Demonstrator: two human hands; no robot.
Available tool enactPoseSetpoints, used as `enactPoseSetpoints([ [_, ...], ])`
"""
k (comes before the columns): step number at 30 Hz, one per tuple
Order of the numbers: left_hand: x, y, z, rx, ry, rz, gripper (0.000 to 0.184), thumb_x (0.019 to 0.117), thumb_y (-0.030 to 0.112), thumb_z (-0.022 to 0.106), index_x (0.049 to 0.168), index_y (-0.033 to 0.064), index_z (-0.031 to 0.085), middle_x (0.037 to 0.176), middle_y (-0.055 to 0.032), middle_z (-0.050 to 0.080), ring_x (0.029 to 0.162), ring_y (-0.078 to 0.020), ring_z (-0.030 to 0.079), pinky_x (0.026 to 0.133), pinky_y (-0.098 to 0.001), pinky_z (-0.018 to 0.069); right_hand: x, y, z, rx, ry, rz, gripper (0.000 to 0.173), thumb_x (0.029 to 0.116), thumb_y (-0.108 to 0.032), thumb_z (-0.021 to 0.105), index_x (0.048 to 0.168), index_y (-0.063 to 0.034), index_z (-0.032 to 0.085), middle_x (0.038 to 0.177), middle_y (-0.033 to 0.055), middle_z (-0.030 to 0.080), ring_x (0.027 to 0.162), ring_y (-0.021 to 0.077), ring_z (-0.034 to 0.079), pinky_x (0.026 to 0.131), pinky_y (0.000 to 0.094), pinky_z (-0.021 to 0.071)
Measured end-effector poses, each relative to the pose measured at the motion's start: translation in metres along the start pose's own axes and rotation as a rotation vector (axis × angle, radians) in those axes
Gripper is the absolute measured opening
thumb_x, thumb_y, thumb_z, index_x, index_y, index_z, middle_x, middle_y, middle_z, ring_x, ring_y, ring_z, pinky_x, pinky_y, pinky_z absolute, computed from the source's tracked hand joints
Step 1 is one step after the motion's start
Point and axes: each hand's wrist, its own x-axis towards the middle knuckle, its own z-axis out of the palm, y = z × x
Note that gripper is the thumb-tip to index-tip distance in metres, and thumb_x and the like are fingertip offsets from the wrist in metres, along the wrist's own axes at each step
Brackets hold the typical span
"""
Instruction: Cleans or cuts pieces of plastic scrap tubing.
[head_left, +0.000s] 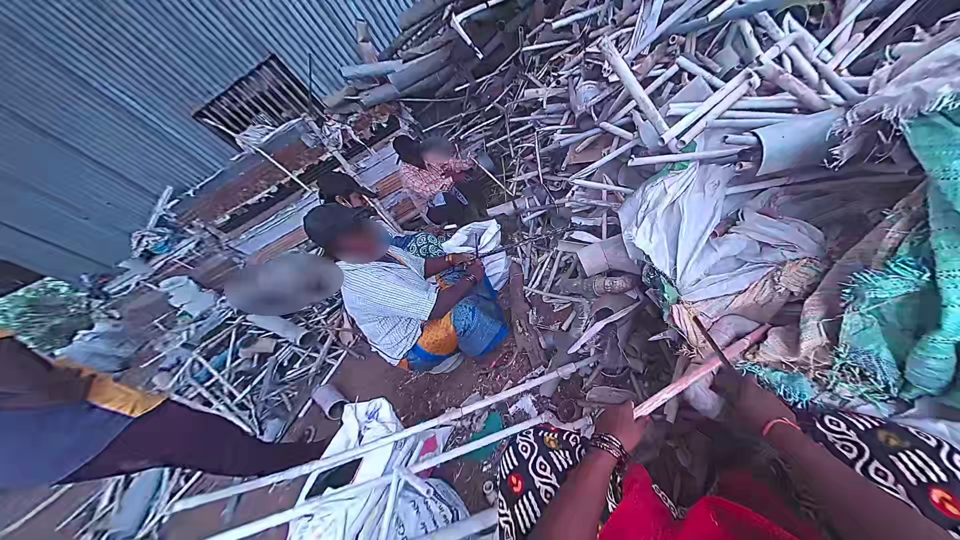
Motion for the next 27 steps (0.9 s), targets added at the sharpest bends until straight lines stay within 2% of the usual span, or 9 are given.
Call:
enactPoseSetpoints([
  [2, 0.001, -0.003, -0.002, -0.017, -0.008, 0.019, 0.056, 0.1095, 0.045, 0.048, 0.141, 0.0001, 0.057, 0.138, -0.0247, 0.063, 0.133, -0.0395, 0.059, 0.111, -0.0606, 0.0442, 0.005, 0.002, 0.009, 0.056, 0.013, -0.014, 0.064, 0.1045, -0.03, 0.057, 0.154, 0.0032, 0.034, 0.136, 0.0312, 0.061, 0.126, 0.0465, 0.061, 0.103, 0.0628, 0.049],
  [4, 0.006, -0.007, 0.0, -0.033, -0.01, 0.044, 0.055, 0.1093, 0.043, 0.049, 0.142, -0.001, 0.056, 0.14, -0.0248, 0.062, 0.134, -0.039, 0.058, 0.112, -0.0598, 0.0439, 0.01, 0.004, 0.014, 0.065, 0.023, -0.018, 0.061, 0.1069, -0.033, 0.054, 0.153, 0.0024, 0.036, 0.137, 0.0301, 0.061, 0.126, 0.0459, 0.061, 0.103, 0.0623, 0.0494],
  [10, 0.008, -0.009, 0.001, -0.018, -0.011, 0.062, 0.057, 0.1088, 0.043, 0.051, 0.144, -0.0016, 0.053, 0.139, -0.0262, 0.062, 0.133, -0.041, 0.058, 0.11, -0.061, 0.045, 0.01, 0.006, 0.015, 0.096, 0.028, -0.033, 0.054, 0.1094, -0.032, 0.049, 0.15, 0.0023, 0.04, 0.133, 0.0313, 0.062, 0.125, 0.0469, 0.062, 0.103, 0.0631, 0.049],
  [17, 0.009, -0.011, 0.005, -0.027, -0.017, 0.074, 0.055, 0.1084, 0.04, 0.053, 0.143, -0.0028, 0.053, 0.139, -0.0273, 0.061, 0.133, -0.0423, 0.058, 0.11, -0.0622, 0.0444, 0.008, 0.008, 0.018, 0.133, 0.042, -0.047, 0.056, 0.1119, -0.036, 0.042, 0.15, 0.0036, 0.04, 0.133, 0.0329, 0.062, 0.125, 0.0478, 0.062, 0.104, 0.0624, 0.0482],
  [21, 0.009, -0.011, 0.006, -0.031, -0.024, 0.084, 0.053, 0.1086, 0.038, 0.053, 0.142, -0.0027, 0.053, 0.137, -0.0276, 0.062, 0.131, -0.0421, 0.059, 0.109, -0.0619, 0.0449, 0.005, 0.007, 0.016, 0.138, 0.03, -0.062, 0.056, 0.1125, -0.035, 0.042, 0.149, 0.0076, 0.039, 0.134, 0.0349, 0.06, 0.128, 0.0475, 0.06, 0.107, 0.0605, 0.0462],
  [27, 0.011, -0.012, 0.007, -0.028, -0.021, 0.085, 0.053, 0.1082, 0.038, 0.054, 0.143, -0.002, 0.053, 0.137, -0.027, 0.062, 0.131, -0.0416, 0.06, 0.108, -0.0621, 0.0459, 0.008, 0.01, 0.018, 0.143, 0.017, -0.074, 0.058, 0.1126, -0.036, 0.042, 0.15, 0.0084, 0.037, 0.136, 0.0353, 0.059, 0.129, 0.0477, 0.06, 0.107, 0.0604, 0.046],
])
